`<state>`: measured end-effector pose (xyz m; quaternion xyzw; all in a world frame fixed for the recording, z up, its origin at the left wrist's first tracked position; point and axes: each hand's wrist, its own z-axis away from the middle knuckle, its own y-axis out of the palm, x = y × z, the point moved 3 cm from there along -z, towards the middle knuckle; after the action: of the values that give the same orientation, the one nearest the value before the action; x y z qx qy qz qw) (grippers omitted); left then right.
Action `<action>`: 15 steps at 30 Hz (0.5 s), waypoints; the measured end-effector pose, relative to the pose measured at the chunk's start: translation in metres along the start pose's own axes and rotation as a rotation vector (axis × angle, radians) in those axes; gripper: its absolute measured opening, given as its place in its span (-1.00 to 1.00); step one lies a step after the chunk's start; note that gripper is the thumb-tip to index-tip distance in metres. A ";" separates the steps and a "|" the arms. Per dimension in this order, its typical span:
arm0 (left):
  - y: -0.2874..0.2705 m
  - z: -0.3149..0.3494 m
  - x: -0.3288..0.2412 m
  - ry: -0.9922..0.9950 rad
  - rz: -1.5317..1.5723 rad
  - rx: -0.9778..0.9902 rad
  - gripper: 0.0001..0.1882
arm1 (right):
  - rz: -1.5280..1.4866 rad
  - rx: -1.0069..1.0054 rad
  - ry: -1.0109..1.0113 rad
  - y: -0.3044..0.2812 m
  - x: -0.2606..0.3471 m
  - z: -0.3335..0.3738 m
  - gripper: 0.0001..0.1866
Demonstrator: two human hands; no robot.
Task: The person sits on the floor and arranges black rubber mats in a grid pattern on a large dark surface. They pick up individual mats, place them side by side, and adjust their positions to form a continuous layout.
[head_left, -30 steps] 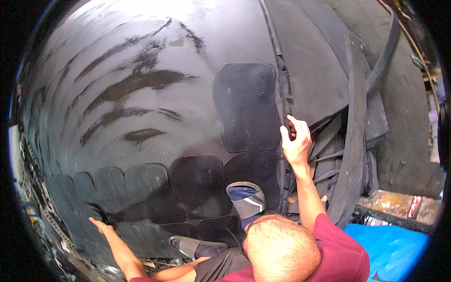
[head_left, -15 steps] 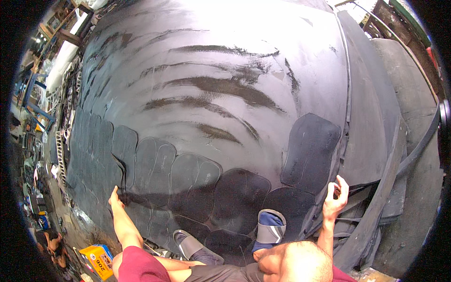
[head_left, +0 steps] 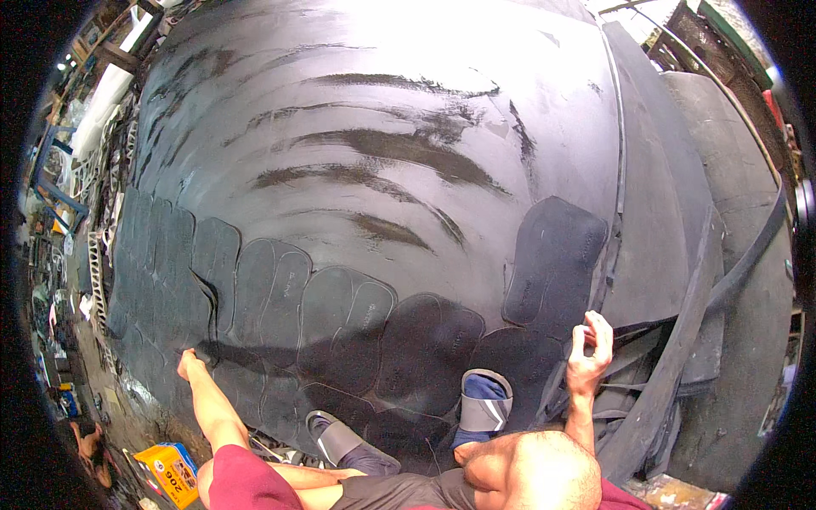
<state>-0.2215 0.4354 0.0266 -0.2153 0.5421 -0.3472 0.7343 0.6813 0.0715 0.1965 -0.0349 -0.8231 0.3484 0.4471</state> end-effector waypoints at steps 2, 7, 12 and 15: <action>0.028 0.086 0.028 0.703 -0.461 -0.120 -0.56 | 0.074 0.016 -0.021 -0.014 0.003 -0.003 -0.68; 0.055 0.382 -0.057 1.184 -0.001 0.952 -0.59 | -0.188 0.100 0.042 0.042 0.019 -0.027 -0.73; -0.020 0.672 -0.007 0.842 0.507 1.524 -0.63 | -0.540 0.170 0.003 0.070 0.088 -0.120 -0.33; -0.023 0.722 0.047 0.636 0.586 1.586 -0.64 | -1.055 0.323 0.239 0.088 0.100 -0.165 -0.24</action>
<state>0.4633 0.3420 0.2427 0.6073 0.3539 -0.4611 0.5416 0.7247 0.2648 0.2738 0.4110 -0.6088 0.1931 0.6505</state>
